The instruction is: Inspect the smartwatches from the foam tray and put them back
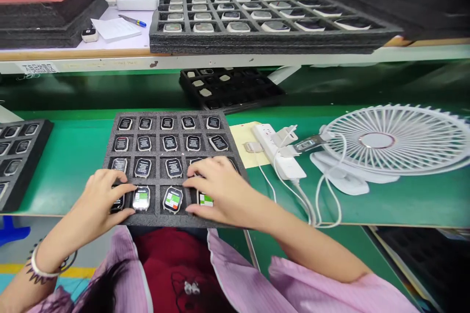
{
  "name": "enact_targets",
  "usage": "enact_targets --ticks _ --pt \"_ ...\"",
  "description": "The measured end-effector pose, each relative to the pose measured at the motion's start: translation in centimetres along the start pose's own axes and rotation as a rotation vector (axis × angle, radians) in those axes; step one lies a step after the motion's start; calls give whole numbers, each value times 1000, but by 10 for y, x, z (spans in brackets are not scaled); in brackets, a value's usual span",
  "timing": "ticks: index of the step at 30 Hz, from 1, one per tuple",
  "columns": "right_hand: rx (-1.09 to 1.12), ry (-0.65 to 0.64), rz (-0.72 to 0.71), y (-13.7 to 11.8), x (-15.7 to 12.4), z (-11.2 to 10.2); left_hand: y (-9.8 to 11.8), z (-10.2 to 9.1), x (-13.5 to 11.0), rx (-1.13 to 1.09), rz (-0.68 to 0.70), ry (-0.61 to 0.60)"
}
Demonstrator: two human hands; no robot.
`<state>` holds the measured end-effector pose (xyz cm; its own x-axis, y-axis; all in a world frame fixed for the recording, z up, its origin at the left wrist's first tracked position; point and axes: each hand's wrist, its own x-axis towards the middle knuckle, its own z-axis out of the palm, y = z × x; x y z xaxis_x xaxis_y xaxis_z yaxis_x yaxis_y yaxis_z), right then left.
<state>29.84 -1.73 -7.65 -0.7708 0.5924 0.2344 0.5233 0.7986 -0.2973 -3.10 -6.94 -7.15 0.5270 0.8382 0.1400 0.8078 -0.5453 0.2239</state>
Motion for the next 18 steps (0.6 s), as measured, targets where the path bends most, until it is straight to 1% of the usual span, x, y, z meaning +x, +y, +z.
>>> enact_targets --ticks 2,4,7,10,12,15,17,18 --pt "-129 -39 -47 -18 14 9 9 1 12 71 34 -60" --pt "-234 -74 -56 -28 24 14 16 2 22 158 56 -100" --pt "-320 -145 -50 -33 32 16 22 3 33 255 69 -138" --pt "-361 -235 -66 -38 43 12 22 3 40 234 73 -185" --pt "-352 -295 -146 -41 51 9 19 1 43 135 80 -213" --pt "-282 -387 -262 -42 63 3 8 -7 45 -170 64 -209" --pt "-240 -426 -280 -37 66 -2 0 -14 50 -457 11 -143" --pt "-209 -427 -283 -32 67 -4 -5 -18 54 -620 -20 -80"
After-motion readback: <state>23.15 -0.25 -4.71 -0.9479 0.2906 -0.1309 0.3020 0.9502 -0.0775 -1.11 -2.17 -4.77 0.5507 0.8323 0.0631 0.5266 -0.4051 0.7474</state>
